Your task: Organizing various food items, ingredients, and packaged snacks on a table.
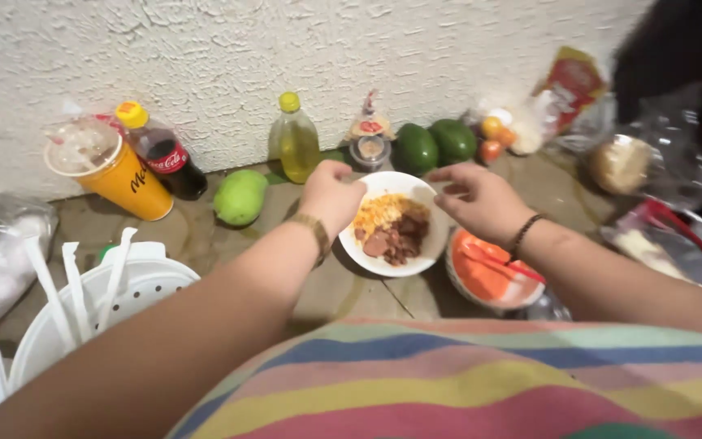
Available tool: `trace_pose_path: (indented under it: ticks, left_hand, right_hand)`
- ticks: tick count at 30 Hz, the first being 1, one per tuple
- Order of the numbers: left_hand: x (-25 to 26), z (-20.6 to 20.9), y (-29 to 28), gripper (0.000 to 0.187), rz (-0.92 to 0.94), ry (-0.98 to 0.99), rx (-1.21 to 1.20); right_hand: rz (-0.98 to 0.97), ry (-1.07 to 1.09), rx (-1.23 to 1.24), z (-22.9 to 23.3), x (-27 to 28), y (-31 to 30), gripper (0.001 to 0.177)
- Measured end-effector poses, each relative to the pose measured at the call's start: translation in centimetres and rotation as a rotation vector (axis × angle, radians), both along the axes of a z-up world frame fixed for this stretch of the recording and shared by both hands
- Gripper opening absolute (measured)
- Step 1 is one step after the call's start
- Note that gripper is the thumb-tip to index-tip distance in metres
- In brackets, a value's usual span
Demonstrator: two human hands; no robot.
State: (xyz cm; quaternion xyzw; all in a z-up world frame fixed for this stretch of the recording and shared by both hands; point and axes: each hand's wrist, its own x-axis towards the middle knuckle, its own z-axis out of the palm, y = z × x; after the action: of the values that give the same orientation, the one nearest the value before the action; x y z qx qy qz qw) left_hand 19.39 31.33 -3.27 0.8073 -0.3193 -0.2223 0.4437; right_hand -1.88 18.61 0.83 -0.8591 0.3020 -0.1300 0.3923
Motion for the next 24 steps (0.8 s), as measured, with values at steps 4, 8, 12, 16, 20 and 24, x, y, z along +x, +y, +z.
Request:
trace_pose_path:
  ticks: [4, 8, 12, 16, 20, 24]
  left_hand:
    - [-4.8, 1.3, 2.6, 0.032, -0.027, 0.266, -0.363]
    - [-11.9, 12.6, 6.8, 0.028, -0.169, 0.657, -0.505]
    - [-12.9, 16.8, 8.4, 0.017, -0.121, 1.056, -0.744]
    - [-12.9, 15.5, 8.3, 0.013, -0.229, 1.316, -0.688]
    - [-15.0, 13.4, 8.8, 0.012, -0.238, 1.361, -0.412]
    - [-15.9, 14.5, 9.7, 0.012, -0.239, 1.227, -0.28]
  right_hand:
    - [-0.161, -0.114, 0.498, 2.3, -0.9, 4.5, 0.039]
    - [-0.178, -0.291, 1.054, 9.4, -0.4, 12.6, 0.041]
    - [-0.135, -0.326, 1.046, 13.0, -2.3, 16.7, 0.032]
    - [-0.098, -0.198, 0.794, 10.2, -5.3, 15.4, 0.022]
    - [-0.057, -0.033, 0.514, 11.3, -8.7, 15.8, 0.028]
    - [-0.046, 0.229, 0.066, 12.0, -13.7, 12.3, 0.041]
